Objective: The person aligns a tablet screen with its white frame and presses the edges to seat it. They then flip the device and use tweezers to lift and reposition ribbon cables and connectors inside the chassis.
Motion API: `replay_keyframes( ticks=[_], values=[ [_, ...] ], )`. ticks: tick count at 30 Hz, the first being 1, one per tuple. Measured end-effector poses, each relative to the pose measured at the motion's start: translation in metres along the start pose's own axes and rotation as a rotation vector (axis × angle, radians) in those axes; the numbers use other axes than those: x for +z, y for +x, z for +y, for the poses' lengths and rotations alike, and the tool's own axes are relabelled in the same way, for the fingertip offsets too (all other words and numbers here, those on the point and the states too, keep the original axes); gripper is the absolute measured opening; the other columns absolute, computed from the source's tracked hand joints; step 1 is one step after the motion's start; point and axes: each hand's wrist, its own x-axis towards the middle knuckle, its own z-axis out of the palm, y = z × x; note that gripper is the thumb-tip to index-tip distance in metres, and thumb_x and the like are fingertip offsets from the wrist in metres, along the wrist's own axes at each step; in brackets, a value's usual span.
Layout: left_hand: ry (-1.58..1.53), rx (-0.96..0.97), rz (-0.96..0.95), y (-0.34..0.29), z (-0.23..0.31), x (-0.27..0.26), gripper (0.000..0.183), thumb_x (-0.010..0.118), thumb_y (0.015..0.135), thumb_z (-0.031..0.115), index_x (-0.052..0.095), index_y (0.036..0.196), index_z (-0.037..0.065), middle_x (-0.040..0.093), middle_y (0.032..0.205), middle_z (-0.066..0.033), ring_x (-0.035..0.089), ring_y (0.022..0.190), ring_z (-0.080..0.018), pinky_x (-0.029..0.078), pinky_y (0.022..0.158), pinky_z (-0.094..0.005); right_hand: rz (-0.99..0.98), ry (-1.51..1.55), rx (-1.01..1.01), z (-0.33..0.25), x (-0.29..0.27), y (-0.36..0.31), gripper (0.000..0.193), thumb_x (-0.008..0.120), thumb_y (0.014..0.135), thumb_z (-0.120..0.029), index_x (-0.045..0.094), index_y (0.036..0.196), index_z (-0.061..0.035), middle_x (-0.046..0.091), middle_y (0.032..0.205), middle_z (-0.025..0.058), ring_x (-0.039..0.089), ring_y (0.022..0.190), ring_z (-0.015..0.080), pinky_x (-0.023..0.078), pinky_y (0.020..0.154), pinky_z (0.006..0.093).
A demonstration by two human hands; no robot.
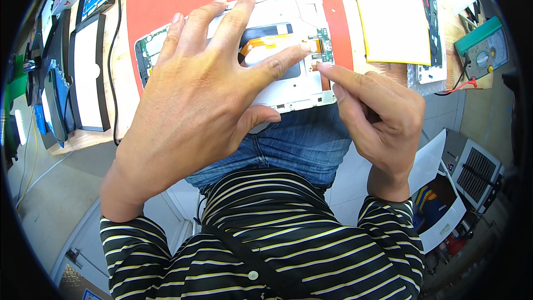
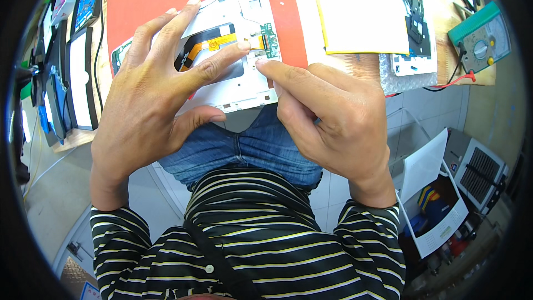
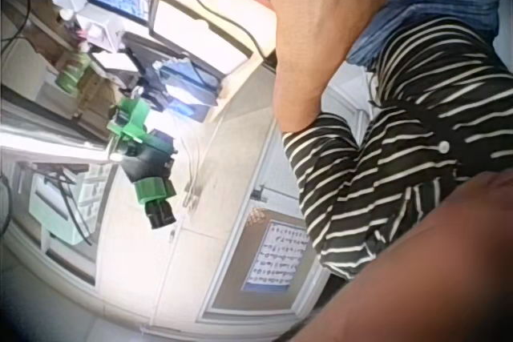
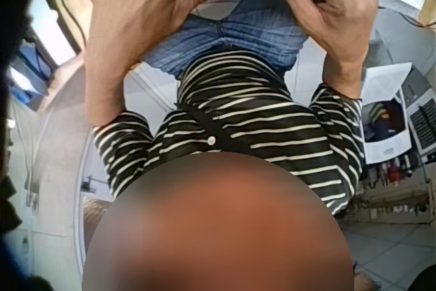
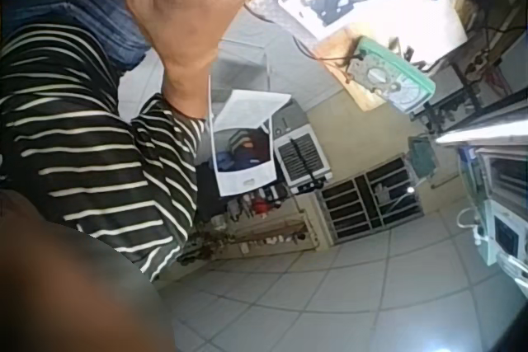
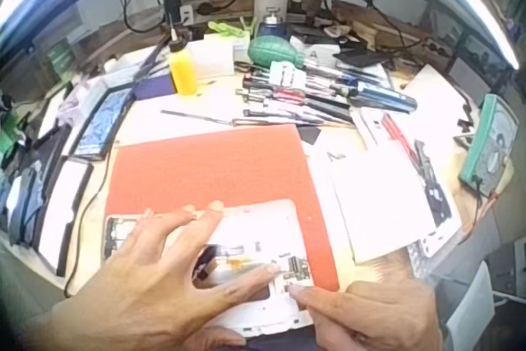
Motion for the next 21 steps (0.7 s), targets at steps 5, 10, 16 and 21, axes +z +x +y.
replay_keyframes(
  ticks=[5,10,16,21],
  values=[
    [0.009,0.01,-0.014,0.002,0.0,-0.002,0.065,0.075,0.082,0.055,0.065,0.145,0.043,0.044,0.161,-0.0188,0.045,0.142,-0.0421,0.046,0.114,-0.0534,0.035,0.013,0.029,0.002,0.0,-0.003,0.029,0.069,0.088,0.009,0.08,0.114,0.0014,0.071,0.075,0.0066,0.054,0.06,0.0077,0.039,0.054,0.0255],
    [-0.018,-0.005,-0.037,0.004,0.0,-0.004,0.069,0.075,0.08,0.056,0.062,0.147,0.044,0.043,0.162,-0.0178,0.046,0.14,-0.0438,0.049,0.11,-0.053,0.017,0.051,0.031,0.003,0.0,-0.003,0.038,0.069,0.088,0.009,0.078,0.123,-0.0008,0.07,0.076,0.0041,0.052,0.059,0.0065,0.04,0.055,0.0253],
    [-0.049,0.005,-0.021,0.004,-0.001,-0.004,0.067,0.075,0.082,0.056,0.064,0.146,0.041,0.043,0.162,-0.0186,0.047,0.139,-0.0452,0.046,0.112,-0.0554,-0.04,-0.06,-0.013,0.001,0.008,0.002,0.049,0.072,0.087,0.006,0.074,0.135,-0.0056,0.064,0.072,0.0026,0.05,0.055,0.01,0.039,0.054,0.0288],
    [-0.06,0.0,-0.015,0.003,-0.001,-0.003,0.066,0.074,0.082,0.056,0.065,0.145,0.042,0.043,0.163,-0.0177,0.046,0.14,-0.0453,0.046,0.112,-0.056,-0.019,-0.116,-0.04,0.002,0.009,0.003,0.046,0.074,0.089,0.001,0.074,0.135,-0.0061,0.058,0.065,0.0026,0.047,0.053,0.0124,0.039,0.054,0.0327]
  ],
)
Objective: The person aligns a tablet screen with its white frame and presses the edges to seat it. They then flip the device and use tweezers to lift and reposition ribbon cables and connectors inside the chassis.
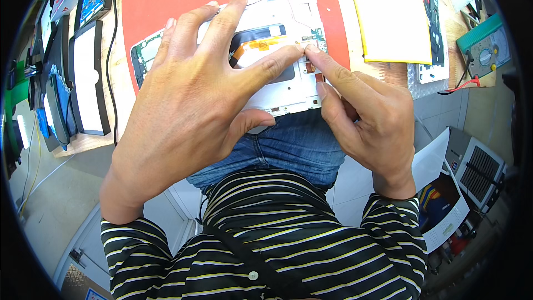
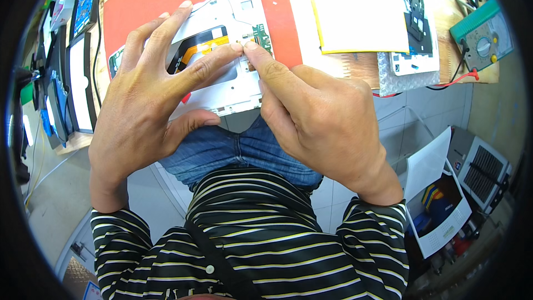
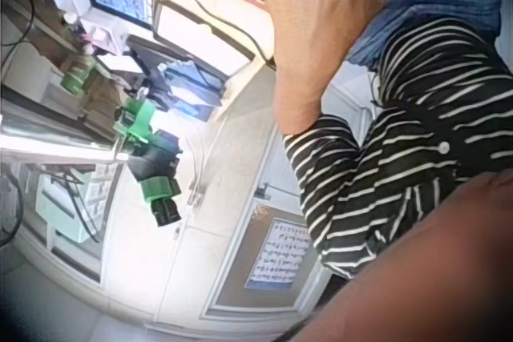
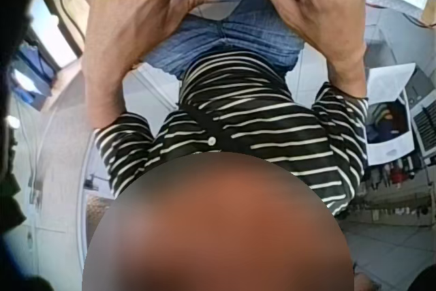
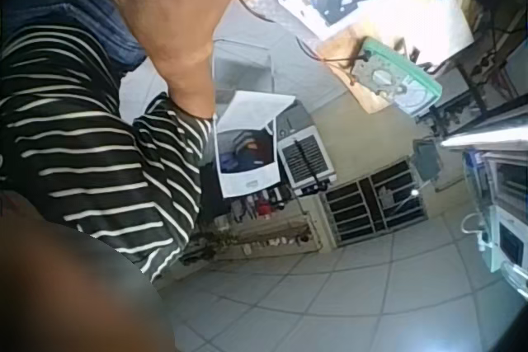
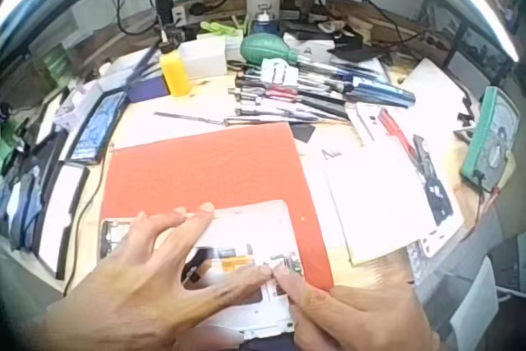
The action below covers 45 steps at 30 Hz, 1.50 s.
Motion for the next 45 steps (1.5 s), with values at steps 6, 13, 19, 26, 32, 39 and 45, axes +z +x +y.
replay_keyframes(
  ticks=[6,13,19,26,32,39,45],
  values=[
    [0.005,-0.001,0.003,0.0013,0.0007,-0.0003,0.065,0.074,0.082,0.056,0.064,0.145,0.042,0.043,0.162,-0.0171,0.046,0.14,-0.045,0.047,0.112,-0.0561,-0.003,0.015,0.034,-0.0029,-0.0024,-0.0008,0.042,0.075,0.088,0.0,0.075,0.131,-0.0039,0.061,0.067,0.0022,0.05,0.055,0.0123,0.042,0.065,0.0277],
    [0.013,-0.01,-0.038,0.0035,0.002,-0.0047,0.068,0.076,0.08,0.054,0.064,0.145,0.042,0.043,0.161,-0.0181,0.047,0.138,-0.0436,0.05,0.109,-0.0537,0.024,0.054,0.016,0.0009,-0.0049,-0.0012,0.043,0.074,0.086,0.005,0.076,0.129,-0.003,0.069,0.075,0.0042,0.053,0.055,0.0082,0.04,0.052,0.0254],
    [0.024,-0.014,-0.027,0.0039,0.0031,-0.0032,0.069,0.077,0.079,0.051,0.063,0.146,0.042,0.043,0.161,-0.0181,0.048,0.138,-0.0436,0.05,0.11,-0.0537,-0.024,0.062,0.045,-0.0001,0.0004,-0.0029,0.047,0.076,0.089,0.0,0.073,0.135,-0.0059,0.067,0.072,0.002,0.049,0.05,0.0074,0.039,0.049,0.0287],
    [0.03,-0.006,-0.032,0.0028,0.0027,-0.0033,0.069,0.077,0.08,0.051,0.062,0.147,0.043,0.043,0.162,-0.0181,0.047,0.139,-0.0443,0.049,0.111,-0.0537,-0.043,-0.029,0.003,-0.0026,-0.0049,0.0003,0.044,0.076,0.09,-0.002,0.073,0.134,-0.0055,0.065,0.069,0.0023,0.049,0.049,0.0088,0.039,0.049,0.0301],
    [0.052,0.0,-0.036,0.0036,0.0029,-0.0044,0.068,0.076,0.08,0.053,0.062,0.146,0.042,0.043,0.161,-0.0186,0.047,0.139,-0.0445,0.05,0.11,-0.0534,-0.024,-0.012,-0.041,0.0015,-0.0053,0.0019,0.043,0.076,0.087,0.001,0.074,0.13,-0.0021,0.058,0.063,0.0005,0.047,0.05,0.0093,0.038,0.051,0.0291],
    [0.036,-0.014,-0.044,0.0047,0.0035,-0.0041,0.069,0.078,0.079,0.05,0.063,0.146,0.042,0.043,0.16,-0.0187,0.047,0.139,-0.0448,0.051,0.109,-0.0535,0.001,0.037,-0.024,0.0032,-0.0055,-0.0011,0.049,0.076,0.086,0.003,0.072,0.135,-0.0022,0.06,0.064,0.0004,0.047,0.048,0.0077,0.036,0.049,0.0284],
    [0.021,-0.016,-0.031,0.004,0.0035,-0.0034,0.07,0.08,0.078,0.048,0.063,0.146,0.043,0.043,0.161,-0.0176,0.048,0.139,-0.0438,0.051,0.109,-0.0528,-0.108,-0.026,-0.008,0.0026,-0.0053,0.0002,0.054,0.078,0.088,-0.003,0.068,0.141,-0.0052,0.07,0.073,0.0027,0.051,0.049,0.0099,0.04,0.052,0.0285]
  ],
)
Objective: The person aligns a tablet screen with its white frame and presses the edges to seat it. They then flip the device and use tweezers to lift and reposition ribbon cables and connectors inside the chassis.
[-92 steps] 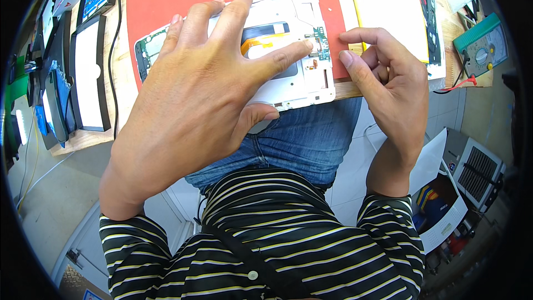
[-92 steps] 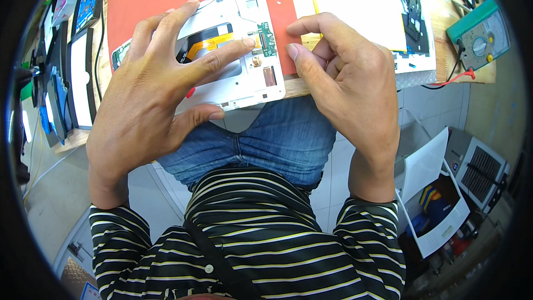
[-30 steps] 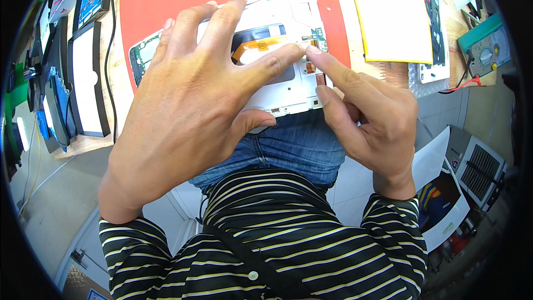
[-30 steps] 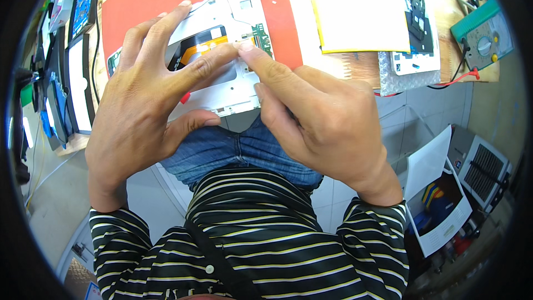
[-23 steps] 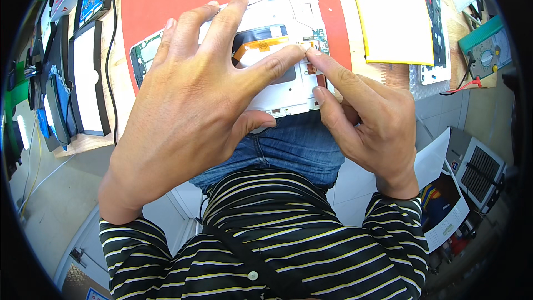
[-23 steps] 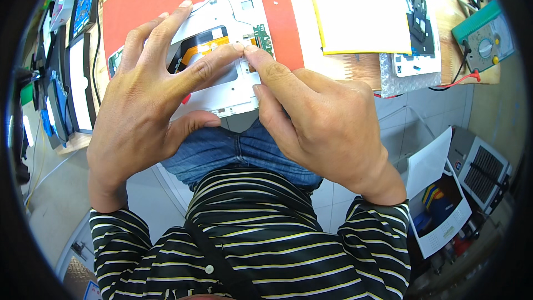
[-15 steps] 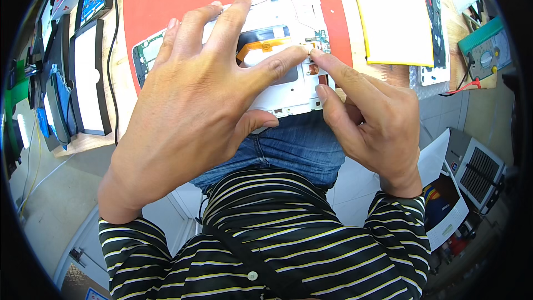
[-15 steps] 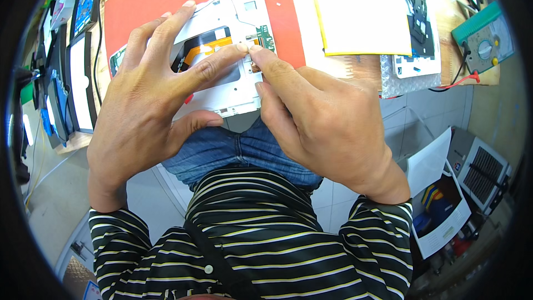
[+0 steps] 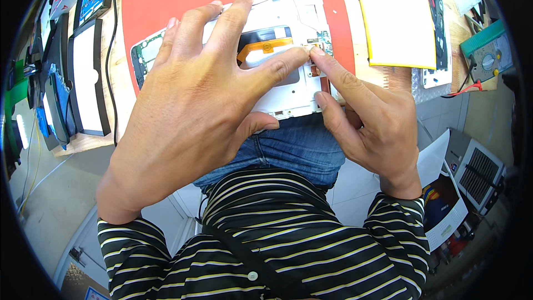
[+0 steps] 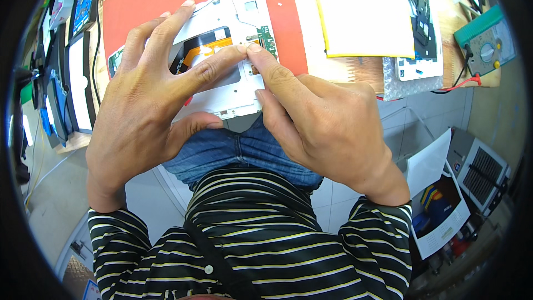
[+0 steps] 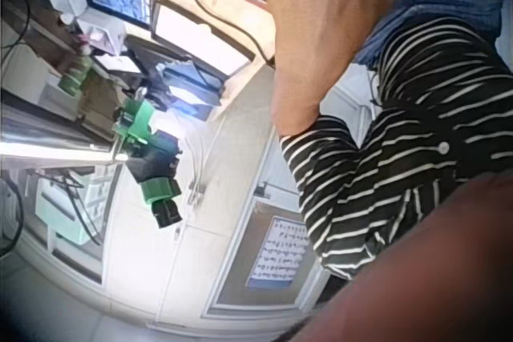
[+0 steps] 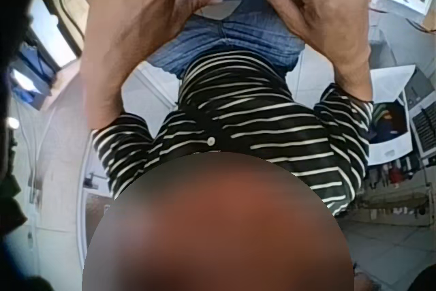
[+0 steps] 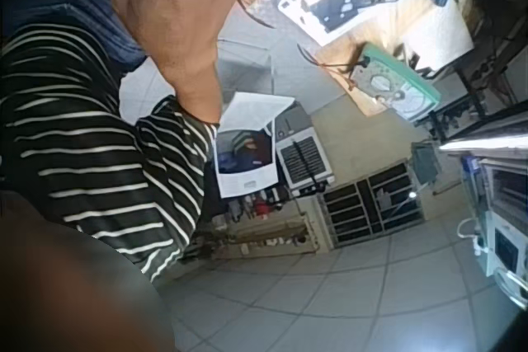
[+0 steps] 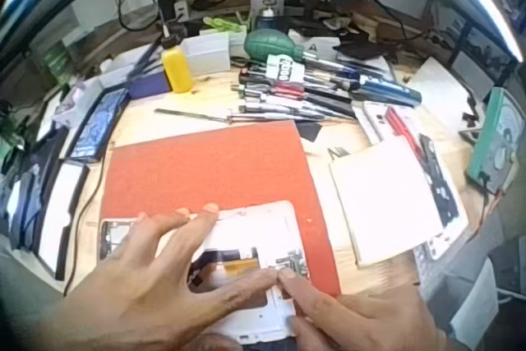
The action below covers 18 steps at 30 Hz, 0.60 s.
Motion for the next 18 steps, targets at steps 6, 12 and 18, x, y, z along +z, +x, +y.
replay_keyframes(
  ticks=[6,12,18],
  values=[
    [-0.012,0.003,-0.002,0.0005,0.0005,-0.0013,0.071,0.08,0.078,0.047,0.062,0.146,0.042,0.043,0.161,-0.0171,0.048,0.138,-0.044,0.05,0.109,-0.0531,-0.016,-0.11,-0.002,-0.0046,-0.0059,0.001,0.052,0.078,0.089,-0.007,0.07,0.14,-0.0083,0.069,0.069,0.0029,0.052,0.049,0.0129,0.044,0.059,0.0315],
    [0.017,-0.014,-0.012,0.0014,0.0023,-0.0017,0.072,0.082,0.076,0.045,0.062,0.145,0.043,0.043,0.161,-0.0165,0.048,0.139,-0.0422,0.053,0.107,-0.0518,0.03,-0.029,-0.02,-0.0013,-0.0056,0.0014,0.048,0.078,0.087,-0.002,0.072,0.135,-0.0056,0.058,0.06,0.0008,0.047,0.047,0.0117,0.039,0.051,0.0304],
    [0.011,-0.007,-0.016,0.0009,0.0023,-0.0029,0.073,0.084,0.075,0.041,0.062,0.145,0.042,0.043,0.16,-0.0173,0.048,0.138,-0.0427,0.053,0.107,-0.0512,0.157,0.08,0.036,0.0041,-0.0073,-0.0042,0.043,0.077,0.088,0.0,0.075,0.13,-0.0029,0.051,0.057,-0.0034,0.041,0.048,0.0048,0.03,0.047,0.0266]
  ],
)
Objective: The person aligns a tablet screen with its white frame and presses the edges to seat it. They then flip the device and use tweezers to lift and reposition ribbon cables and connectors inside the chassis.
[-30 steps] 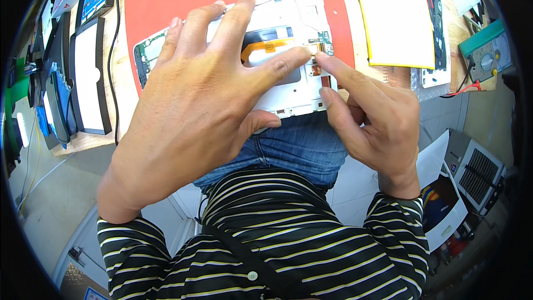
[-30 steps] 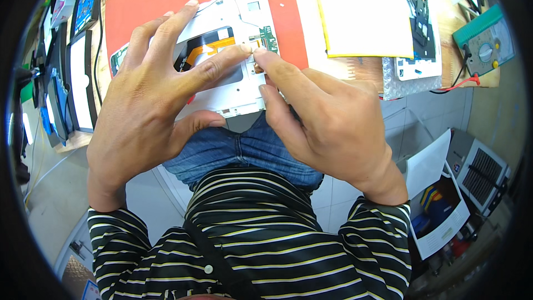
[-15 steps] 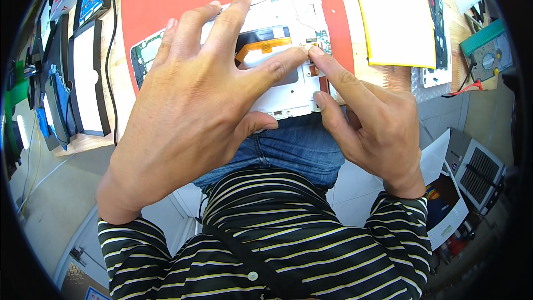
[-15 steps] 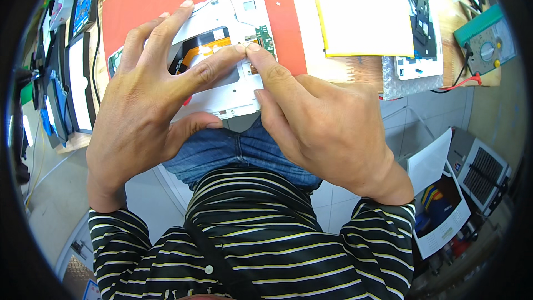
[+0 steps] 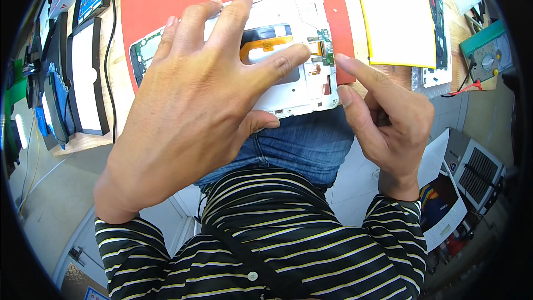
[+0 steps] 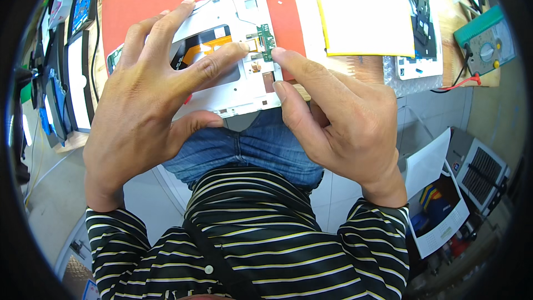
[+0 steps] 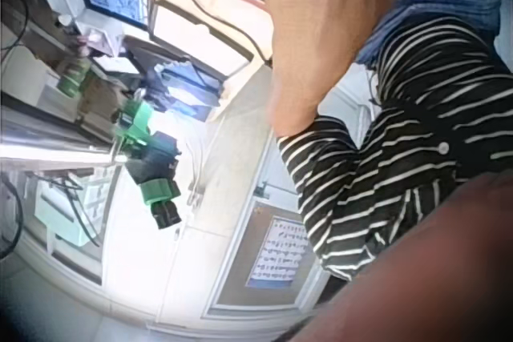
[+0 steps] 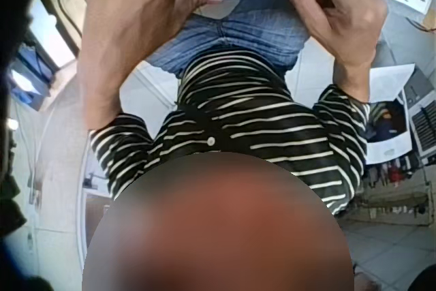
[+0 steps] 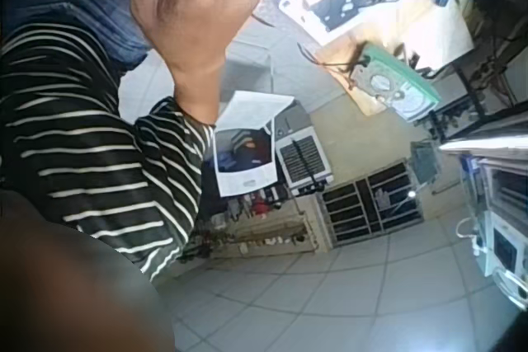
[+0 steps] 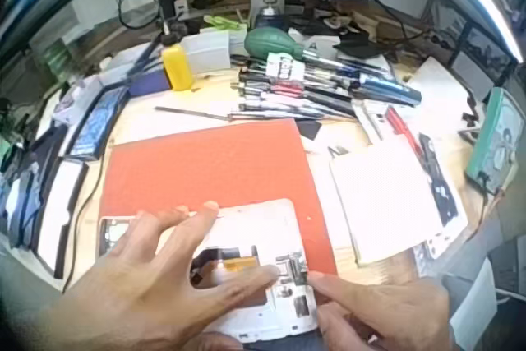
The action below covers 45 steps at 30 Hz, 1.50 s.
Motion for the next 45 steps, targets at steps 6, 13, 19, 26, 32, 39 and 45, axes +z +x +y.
replay_keyframes(
  ticks=[6,13,19,26,32,39,45],
  values=[
    [-0.024,0.002,0.01,0.001,-0.001,0.002,0.071,0.081,0.078,0.046,0.062,0.145,0.043,0.044,0.16,-0.0181,0.047,0.138,-0.0439,0.052,0.108,-0.0532,-0.081,-0.029,-0.006,-0.003,-0.001,-0.002,0.047,0.078,0.086,0.001,0.074,0.133,-0.0044,0.052,0.058,-0.0026,0.041,0.046,0.0051,0.03,0.047,0.0272],
    [0.029,0.018,0.008,-0.001,0.0,0.001,0.071,0.081,0.079,0.044,0.06,0.147,0.045,0.043,0.159,-0.0187,0.048,0.137,-0.0438,0.052,0.107,-0.053,-0.123,-0.009,-0.044,-0.004,0.003,0.0,0.046,0.08,0.085,-0.001,0.075,0.131,-0.005,0.055,0.059,-0.0013,0.043,0.045,0.0072,0.032,0.047,0.0284],
    [0.234,0.031,-0.003,0.005,-0.003,0.007,0.081,0.086,0.074,0.035,0.059,0.148,0.048,0.045,0.158,-0.0186,0.049,0.136,-0.0425,0.052,0.106,-0.0516,0.017,0.027,0.087,0.002,-0.004,-0.005,0.036,0.078,0.088,-0.001,0.078,0.124,-0.0015,0.047,0.055,-0.0035,0.038,0.048,0.0045,0.026,0.047,0.0259],
    [0.066,0.005,-0.003,0.003,0.004,-0.005,0.08,0.087,0.073,0.036,0.061,0.147,0.047,0.048,0.155,-0.0176,0.053,0.131,-0.0397,0.055,0.099,-0.0489,-0.041,0.03,0.06,0.005,-0.003,-0.007,0.044,0.078,0.088,0.001,0.074,0.132,-0.0017,0.04,0.057,-0.006,0.032,0.05,0.0036,0.024,0.048,0.0263],
    [0.087,0.099,0.046,0.006,-0.001,-0.004,0.08,0.087,0.071,0.038,0.062,0.146,0.047,0.049,0.153,-0.0167,0.055,0.13,-0.0369,0.057,0.097,-0.0463,-0.057,0.003,0.023,0.004,0.0,-0.003,0.05,0.08,0.086,-0.001,0.073,0.135,-0.004,0.037,0.056,-0.0051,0.033,0.048,0.0048,0.026,0.048,0.0274],
    [0.102,0.016,-0.031,0.008,0.003,-0.007,0.08,0.087,0.072,0.037,0.06,0.147,0.048,0.049,0.153,-0.0163,0.055,0.13,-0.0368,0.058,0.096,-0.0464,-0.085,-0.04,-0.006,0.002,0.003,0.001,0.052,0.081,0.086,-0.002,0.072,0.137,-0.0056,0.036,0.054,-0.0045,0.033,0.047,0.0057,0.026,0.048,0.0283],
    [0.184,-0.008,-0.108,0.008,0.005,-0.008,0.08,0.087,0.073,0.037,0.06,0.147,0.048,0.049,0.154,-0.0166,0.055,0.131,-0.0373,0.059,0.096,-0.0466,-0.071,-0.011,0.011,0.0,0.003,0.003,0.052,0.08,0.087,-0.003,0.071,0.138,-0.0055,0.035,0.054,-0.0042,0.031,0.046,0.0056,0.025,0.047,0.0291]
  ],
)
